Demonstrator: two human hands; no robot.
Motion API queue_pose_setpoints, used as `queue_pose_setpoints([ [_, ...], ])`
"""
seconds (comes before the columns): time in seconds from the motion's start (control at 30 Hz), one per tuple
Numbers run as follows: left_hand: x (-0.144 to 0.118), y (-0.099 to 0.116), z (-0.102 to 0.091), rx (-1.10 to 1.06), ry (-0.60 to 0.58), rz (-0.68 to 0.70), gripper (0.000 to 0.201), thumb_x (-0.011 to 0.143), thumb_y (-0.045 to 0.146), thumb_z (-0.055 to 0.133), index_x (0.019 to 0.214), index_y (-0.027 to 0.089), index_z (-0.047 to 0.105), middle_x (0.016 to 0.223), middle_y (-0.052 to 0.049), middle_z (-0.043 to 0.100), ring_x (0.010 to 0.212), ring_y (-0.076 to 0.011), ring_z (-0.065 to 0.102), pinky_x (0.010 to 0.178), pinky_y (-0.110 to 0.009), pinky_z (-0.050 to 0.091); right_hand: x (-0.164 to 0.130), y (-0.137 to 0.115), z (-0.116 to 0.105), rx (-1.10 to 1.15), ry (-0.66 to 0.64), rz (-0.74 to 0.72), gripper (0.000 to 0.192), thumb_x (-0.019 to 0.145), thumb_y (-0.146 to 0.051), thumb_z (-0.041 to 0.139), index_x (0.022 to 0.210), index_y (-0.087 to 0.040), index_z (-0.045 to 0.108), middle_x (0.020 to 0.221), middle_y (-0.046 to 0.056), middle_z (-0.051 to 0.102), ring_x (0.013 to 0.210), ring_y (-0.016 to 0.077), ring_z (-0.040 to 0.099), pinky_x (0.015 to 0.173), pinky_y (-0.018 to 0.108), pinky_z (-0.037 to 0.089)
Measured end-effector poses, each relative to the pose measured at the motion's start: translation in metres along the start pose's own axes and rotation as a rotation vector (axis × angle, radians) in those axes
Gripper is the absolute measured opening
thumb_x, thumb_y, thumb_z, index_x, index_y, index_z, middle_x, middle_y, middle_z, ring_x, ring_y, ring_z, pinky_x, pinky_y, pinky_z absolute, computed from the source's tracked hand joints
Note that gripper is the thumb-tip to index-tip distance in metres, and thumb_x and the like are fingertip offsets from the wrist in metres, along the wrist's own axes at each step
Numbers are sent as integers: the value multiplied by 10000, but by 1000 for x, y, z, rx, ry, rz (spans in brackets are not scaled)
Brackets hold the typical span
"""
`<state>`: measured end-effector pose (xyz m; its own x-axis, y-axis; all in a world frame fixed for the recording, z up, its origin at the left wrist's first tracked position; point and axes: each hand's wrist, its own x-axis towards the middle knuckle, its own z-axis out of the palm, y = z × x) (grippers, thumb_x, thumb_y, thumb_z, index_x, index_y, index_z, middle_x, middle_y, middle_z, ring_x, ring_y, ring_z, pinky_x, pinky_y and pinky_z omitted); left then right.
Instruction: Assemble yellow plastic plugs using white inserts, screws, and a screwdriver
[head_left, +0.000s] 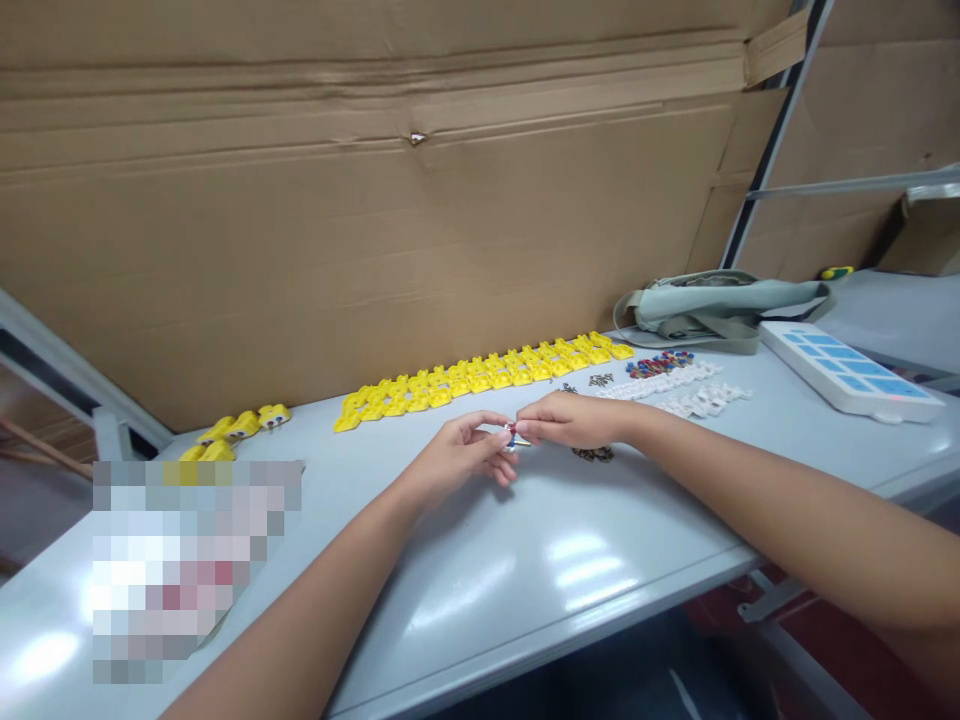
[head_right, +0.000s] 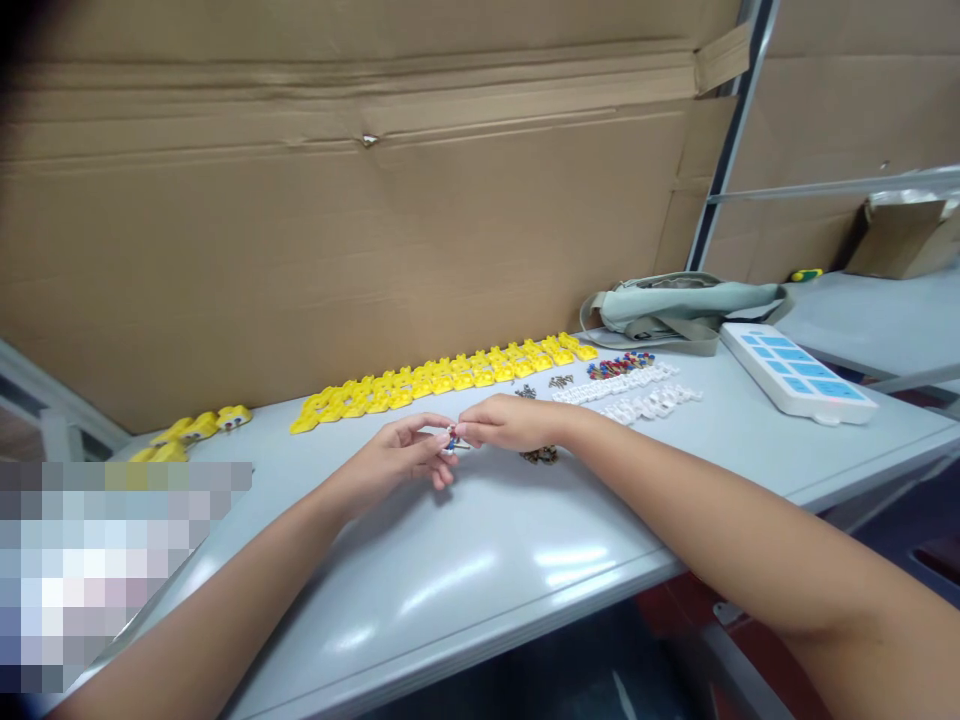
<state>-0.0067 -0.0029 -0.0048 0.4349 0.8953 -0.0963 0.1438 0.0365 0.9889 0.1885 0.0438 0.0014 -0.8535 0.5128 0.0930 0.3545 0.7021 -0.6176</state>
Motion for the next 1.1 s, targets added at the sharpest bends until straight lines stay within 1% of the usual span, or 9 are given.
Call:
queue_pose_setpoints([
  [0.17,0,-1,2,63,-29,-29,272,762,359,611,903,135,547,698,-48,630,524,-111,581,536,-250,448,-1,-6,0,-180,5,-31,325,919,-338,310,715,-156,485,660,12,498,588,97,435,572,221,333],
  [0.3,-3,3,4,298,-29,-1,289,782,394,553,921,142,587,613,-20,614,441,-84,485,451,-211,355,-3,-1,-6,-181,12,-57,332,918,-352,317,735,-155,512,671,9,510,602,99,446,582,219,348],
  [0.4,-5,4,5,551,-12,63,265,766,372,553,895,160,645,535,13,561,460,-91,435,473,-213,333,-10,6,-19,-162,0,7,350,903,-363,346,735,-147,565,661,7,527,592,97,453,572,213,356],
  [0.5,-5,1,5,714,18,127,253,772,358,530,873,183,683,526,22,520,480,-99,409,476,-217,305,-22,15,-36,-131,-99,145,355,866,-395,415,782,-146,654,690,22,593,607,102,503,572,210,374],
  [0.63,-4,-2,7,732,121,201,280,766,342,534,960,197,675,507,35,481,482,-105,398,487,-221,309,-34,18,-49,-123,-164,283,344,801,-427,512,800,-146,711,699,42,652,613,114,547,560,207,383],
  [0.8,-2,5,24,732,260,305,316,718,351,601,985,193,661,662,-6,574,532,-114,432,541,-241,358,-34,9,-46,-70,-160,189,342,807,-398,502,849,-136,719,680,39,650,580,97,527,532,195,373],
  [0.9,4,10,36,767,203,339,258,720,347,603,915,196,680,762,-36,626,543,-120,454,552,-248,363,-31,10,-41,-44,-188,125,359,813,-407,493,861,-127,712,681,39,644,579,93,524,538,195,376],
  [1.0,14,14,41,794,131,329,190,771,302,534,768,192,689,657,-22,621,519,-124,466,531,-238,347,-30,14,-39,-49,-186,127,337,813,-381,492,870,-126,706,707,41,650,607,97,541,560,197,388],
  [1.1,26,19,44,804,136,305,194,769,270,515,686,181,667,573,-13,601,505,-131,481,515,-235,342,-31,17,-44,-79,-159,168,310,807,-363,492,868,-147,707,708,29,647,594,94,529,550,198,384],
])
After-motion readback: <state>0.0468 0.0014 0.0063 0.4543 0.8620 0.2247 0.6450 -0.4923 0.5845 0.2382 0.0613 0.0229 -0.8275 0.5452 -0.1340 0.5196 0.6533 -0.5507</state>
